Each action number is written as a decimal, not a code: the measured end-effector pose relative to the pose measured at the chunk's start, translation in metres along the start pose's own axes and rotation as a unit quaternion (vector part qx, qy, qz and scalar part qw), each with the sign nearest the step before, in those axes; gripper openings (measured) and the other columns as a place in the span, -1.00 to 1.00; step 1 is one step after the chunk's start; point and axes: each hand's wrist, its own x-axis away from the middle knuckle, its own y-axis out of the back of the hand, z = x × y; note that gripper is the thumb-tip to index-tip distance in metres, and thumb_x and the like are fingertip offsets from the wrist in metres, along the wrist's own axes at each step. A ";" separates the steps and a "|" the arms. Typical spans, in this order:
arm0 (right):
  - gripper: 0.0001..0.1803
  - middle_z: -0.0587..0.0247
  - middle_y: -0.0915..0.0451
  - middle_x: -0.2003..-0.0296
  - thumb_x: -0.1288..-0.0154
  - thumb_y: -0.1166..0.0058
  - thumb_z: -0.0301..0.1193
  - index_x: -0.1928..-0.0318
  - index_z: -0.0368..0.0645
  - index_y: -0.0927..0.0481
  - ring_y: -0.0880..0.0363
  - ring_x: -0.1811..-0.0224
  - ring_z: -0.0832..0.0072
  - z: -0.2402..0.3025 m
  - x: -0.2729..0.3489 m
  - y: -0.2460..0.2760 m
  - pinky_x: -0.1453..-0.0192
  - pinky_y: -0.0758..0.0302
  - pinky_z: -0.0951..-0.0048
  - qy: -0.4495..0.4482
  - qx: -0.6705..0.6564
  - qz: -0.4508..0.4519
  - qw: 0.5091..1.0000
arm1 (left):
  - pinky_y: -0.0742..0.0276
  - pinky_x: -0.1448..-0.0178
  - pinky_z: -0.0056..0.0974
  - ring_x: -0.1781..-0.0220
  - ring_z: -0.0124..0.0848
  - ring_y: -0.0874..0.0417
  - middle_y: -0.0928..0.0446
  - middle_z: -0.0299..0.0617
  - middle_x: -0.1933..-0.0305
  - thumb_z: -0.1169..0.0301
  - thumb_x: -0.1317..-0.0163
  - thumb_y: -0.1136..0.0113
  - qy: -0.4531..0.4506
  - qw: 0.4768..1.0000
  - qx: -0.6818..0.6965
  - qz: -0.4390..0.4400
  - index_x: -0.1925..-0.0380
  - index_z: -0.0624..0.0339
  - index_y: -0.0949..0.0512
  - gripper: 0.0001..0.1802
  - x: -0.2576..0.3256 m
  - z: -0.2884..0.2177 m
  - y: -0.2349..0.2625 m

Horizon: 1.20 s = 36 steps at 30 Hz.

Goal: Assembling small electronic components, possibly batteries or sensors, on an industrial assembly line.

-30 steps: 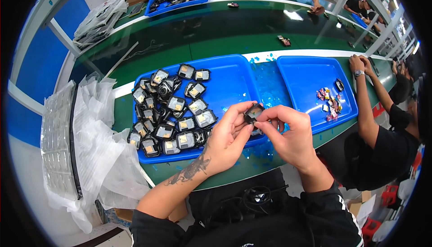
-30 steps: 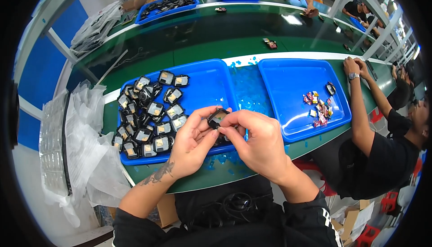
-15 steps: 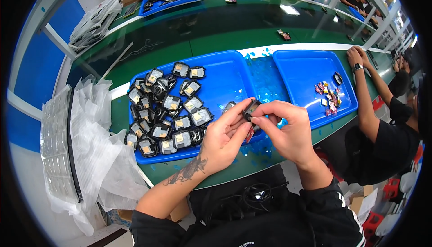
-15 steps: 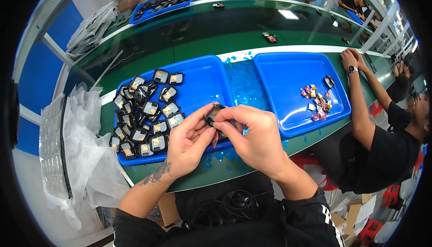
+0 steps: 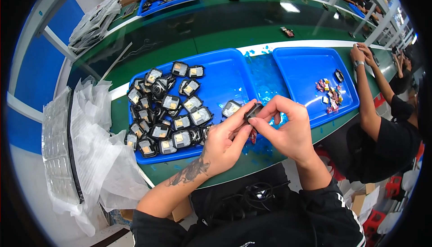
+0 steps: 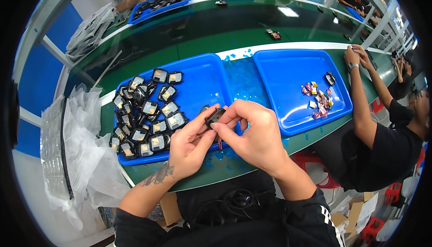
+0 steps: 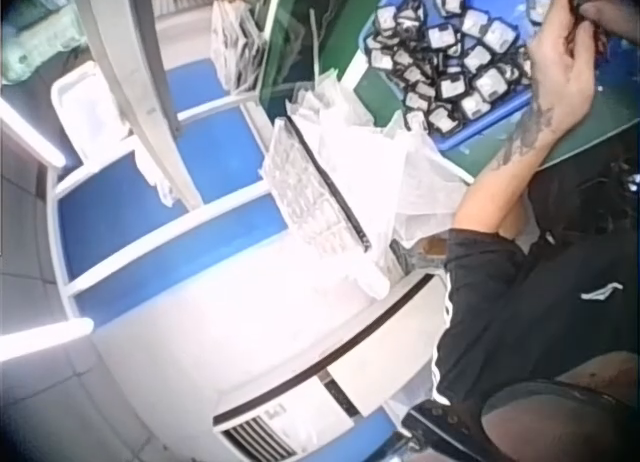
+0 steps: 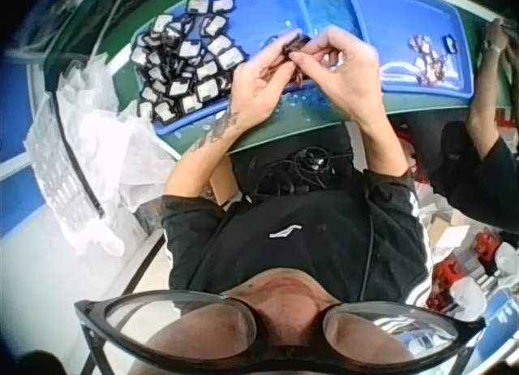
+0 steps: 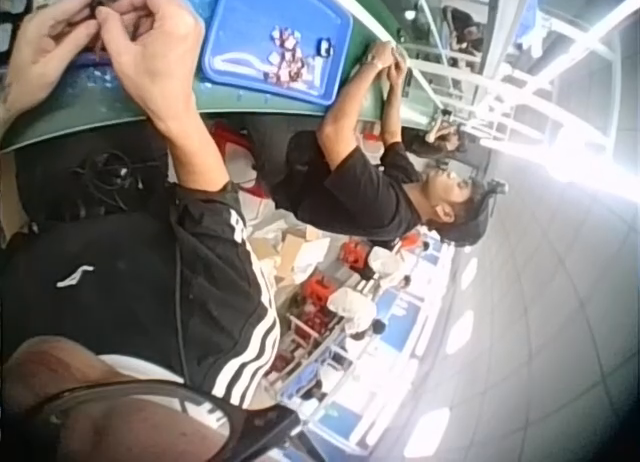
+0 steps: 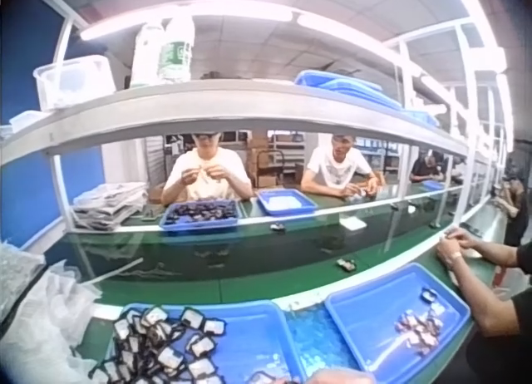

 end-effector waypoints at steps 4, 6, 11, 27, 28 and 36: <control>-0.74 0.28 -0.50 0.55 0.04 -0.39 -0.55 0.53 -0.23 -0.47 -0.35 0.58 0.56 -0.001 0.001 0.004 0.51 -0.28 0.52 0.013 0.012 -0.015 1.000 | -0.48 0.13 -0.49 0.22 -0.64 -0.54 -0.60 -0.13 0.01 0.64 -0.37 0.02 0.023 0.999 -0.017 0.028 -0.33 0.34 -0.30 -0.50 0.002 -0.005 0.002; -0.68 0.33 -0.41 0.59 0.07 -0.42 -0.54 0.53 -0.22 -0.43 -0.31 0.57 0.58 -0.003 -0.003 0.000 0.50 -0.28 0.51 0.009 0.023 -0.015 1.000 | -0.47 0.13 -0.49 0.22 -0.64 -0.53 -0.60 -0.14 0.02 0.64 -0.37 0.02 0.030 0.999 -0.019 0.026 -0.33 0.34 -0.30 -0.50 0.001 -0.006 0.000; -0.56 0.22 -0.51 0.34 0.11 -0.49 -0.49 0.23 -0.24 -0.51 -0.54 0.29 0.45 -0.003 0.017 -0.005 0.21 -0.53 0.47 0.035 -0.062 -0.030 0.997 | -0.49 -0.16 -0.38 -0.08 -0.44 -0.58 -0.49 -0.01 -0.14 0.64 -0.38 0.08 0.013 0.977 0.198 -0.079 -0.37 0.28 -0.13 -0.45 -0.008 -0.009 -0.004; -0.84 0.10 -0.66 0.28 -0.28 -0.17 -0.62 0.14 -0.41 -0.57 -0.66 0.29 0.52 -0.012 0.026 0.003 0.14 -0.62 0.54 -0.172 -0.420 -0.016 0.891 | -0.66 -0.05 -0.29 -0.04 -0.20 -0.68 -0.55 0.06 -0.09 0.72 -0.09 -0.26 -0.197 0.944 -0.264 -0.006 0.09 0.29 -0.66 -0.65 -0.008 -0.018 0.009; -0.85 0.10 -0.66 0.28 -0.29 -0.16 -0.61 0.14 -0.41 -0.57 -0.66 0.28 0.52 -0.013 0.027 0.004 0.14 -0.62 0.54 -0.188 -0.438 -0.014 0.879 | -0.66 -0.05 -0.29 -0.04 -0.20 -0.68 -0.55 0.06 -0.09 0.72 -0.09 -0.26 -0.197 0.944 -0.264 -0.006 0.09 0.29 -0.66 -0.65 -0.008 -0.017 0.009; -0.89 0.20 -0.59 0.23 -0.34 -0.09 -0.60 0.16 -0.39 -0.52 -0.57 0.17 0.60 -0.016 0.030 0.007 0.11 -0.57 0.55 -0.115 -0.287 0.012 0.951 | -0.67 0.06 -0.31 0.05 -0.25 -0.71 -0.61 -0.02 -0.01 0.68 -0.06 -0.32 -0.217 0.932 -0.291 -0.005 0.16 0.30 -0.68 -0.71 -0.006 -0.014 0.007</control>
